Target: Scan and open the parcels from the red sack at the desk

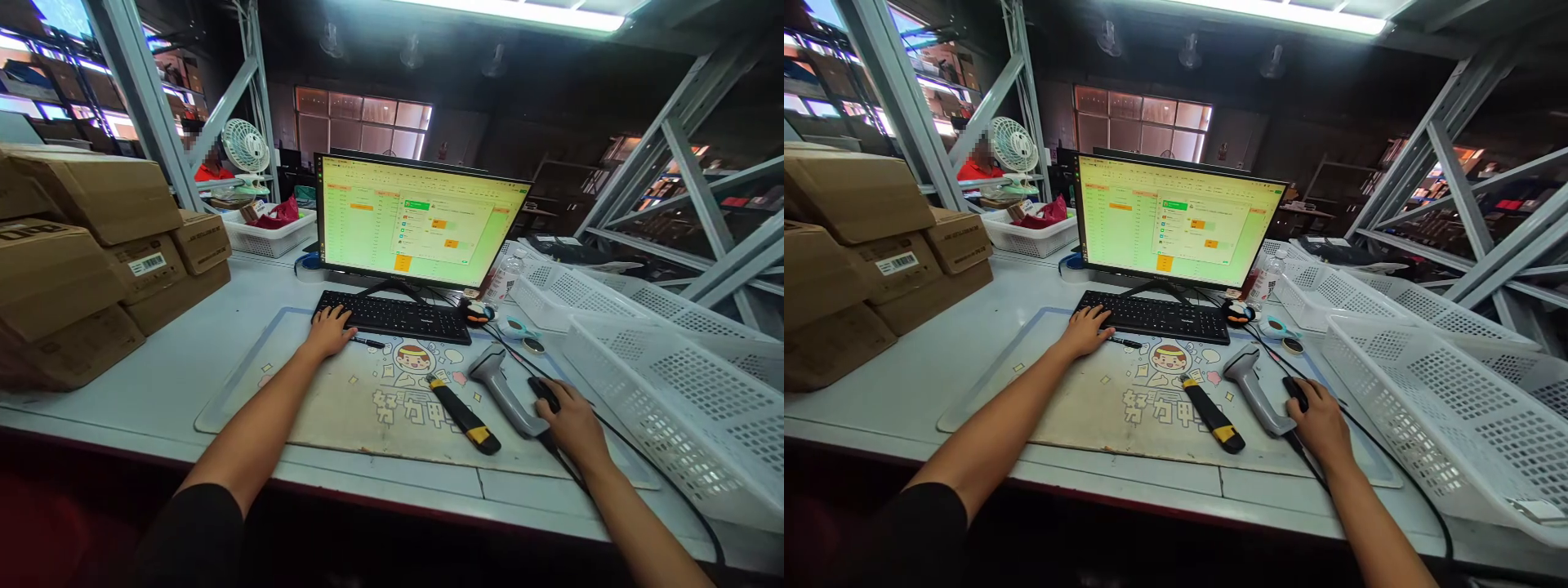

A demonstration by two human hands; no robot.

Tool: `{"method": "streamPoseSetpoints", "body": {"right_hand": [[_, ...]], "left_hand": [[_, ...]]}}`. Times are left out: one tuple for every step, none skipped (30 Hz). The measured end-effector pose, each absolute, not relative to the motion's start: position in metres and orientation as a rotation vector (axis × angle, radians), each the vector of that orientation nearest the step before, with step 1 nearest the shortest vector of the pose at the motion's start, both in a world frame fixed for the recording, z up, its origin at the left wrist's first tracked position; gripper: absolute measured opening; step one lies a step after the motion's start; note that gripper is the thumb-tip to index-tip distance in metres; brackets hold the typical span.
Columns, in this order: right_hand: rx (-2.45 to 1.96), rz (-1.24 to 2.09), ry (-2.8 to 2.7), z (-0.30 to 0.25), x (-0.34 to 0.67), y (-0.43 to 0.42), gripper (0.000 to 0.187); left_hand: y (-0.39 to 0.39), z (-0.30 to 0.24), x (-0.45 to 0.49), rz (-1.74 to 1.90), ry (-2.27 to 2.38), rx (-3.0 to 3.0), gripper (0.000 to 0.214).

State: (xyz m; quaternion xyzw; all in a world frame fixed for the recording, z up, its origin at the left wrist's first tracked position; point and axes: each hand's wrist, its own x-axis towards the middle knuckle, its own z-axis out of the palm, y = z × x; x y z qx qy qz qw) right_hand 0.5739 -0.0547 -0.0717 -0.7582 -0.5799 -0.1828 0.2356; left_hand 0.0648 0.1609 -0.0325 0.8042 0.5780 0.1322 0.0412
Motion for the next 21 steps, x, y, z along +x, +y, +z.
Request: {"method": "streamPoseSetpoints", "body": {"right_hand": [[-2.096, -0.494, -1.573, -0.0706, 0.5723, -0.0554, 0.051], [-2.107, -0.487, -1.560, -0.0696, 0.5707, -0.0561, 0.051], [-2.113, -0.480, -1.552, -0.0687, 0.5694, -0.0567, 0.051], [-2.115, -0.474, -1.549, -0.0681, 0.5682, -0.0572, 0.051], [-2.117, -0.473, -1.547, -0.0678, 0.5674, -0.0576, 0.050], [-2.120, -0.477, -1.544, -0.0677, 0.5669, -0.0578, 0.050], [-2.123, -0.484, -1.541, -0.0680, 0.5668, -0.0578, 0.049], [-2.125, -0.493, -1.538, -0.0685, 0.5670, -0.0578, 0.049], [-2.123, -0.501, -1.536, -0.0691, 0.5673, -0.0576, 0.048], [-2.118, -0.508, -1.535, -0.0698, 0.5676, -0.0574, 0.048], [-2.111, -0.511, -1.533, -0.0704, 0.5679, -0.0572, 0.047], [-2.104, -0.512, -1.531, -0.0708, 0.5680, -0.0571, 0.047], [-2.097, -0.512, -1.529, -0.0708, 0.5678, -0.0571, 0.047], [-2.096, -0.509, -1.526, -0.0706, 0.5674, -0.0573, 0.047], [-2.101, -0.503, -1.523, -0.0700, 0.5668, -0.0575, 0.047], [-2.110, -0.495, -1.520, -0.0693, 0.5661, -0.0578, 0.047], [-2.121, -0.485, -1.519, -0.0685, 0.5654, -0.0581, 0.048], [-2.135, -0.475, -1.517, -0.0677, 0.5648, -0.0583, 0.049], [-2.147, -0.469, -1.516, -0.0671, 0.5645, -0.0585, 0.050], [-2.154, -0.467, -1.516, -0.0667, 0.5644, -0.0586, 0.051], [-2.157, -0.469, -1.517, -0.0666, 0.5646, -0.0586, 0.051]], "left_hand": [[0.1612, -0.0327, 0.0647, 0.401, 1.770, 2.464, 0.062], [0.1614, -0.0329, 0.0647, 0.399, 1.770, 2.466, 0.062], [0.1617, -0.0332, 0.0646, 0.398, 1.769, 2.469, 0.062], [0.1621, -0.0335, 0.0645, 0.398, 1.768, 2.469, 0.062], [0.1625, -0.0339, 0.0644, 0.399, 1.769, 2.469, 0.062], [0.1629, -0.0344, 0.0643, 0.399, 1.769, 2.469, 0.062], [0.1633, -0.0350, 0.0642, 0.401, 1.770, 2.468, 0.062], [0.1638, -0.0357, 0.0642, 0.405, 1.770, 2.467, 0.063], [0.1642, -0.0364, 0.0641, 0.408, 1.770, 2.466, 0.063], [0.1645, -0.0370, 0.0640, 0.410, 1.770, 2.466, 0.063], [0.1647, -0.0376, 0.0639, 0.411, 1.770, 2.466, 0.063], [0.1649, -0.0380, 0.0638, 0.411, 1.770, 2.467, 0.063], [0.1650, -0.0383, 0.0637, 0.410, 1.769, 2.468, 0.063], [0.1650, -0.0384, 0.0635, 0.409, 1.769, 2.469, 0.063], [0.1650, -0.0384, 0.0634, 0.409, 1.769, 2.471, 0.063], [0.1649, -0.0383, 0.0632, 0.411, 1.768, 2.473, 0.063], [0.1647, -0.0381, 0.0631, 0.412, 1.767, 2.473, 0.063], [0.1645, -0.0378, 0.0631, 0.413, 1.768, 2.473, 0.063], [0.1642, -0.0375, 0.0631, 0.413, 1.769, 2.473, 0.063], [0.1640, -0.0372, 0.0632, 0.413, 1.770, 2.473, 0.063], [0.1637, -0.0370, 0.0633, 0.412, 1.772, 2.473, 0.063]]}}
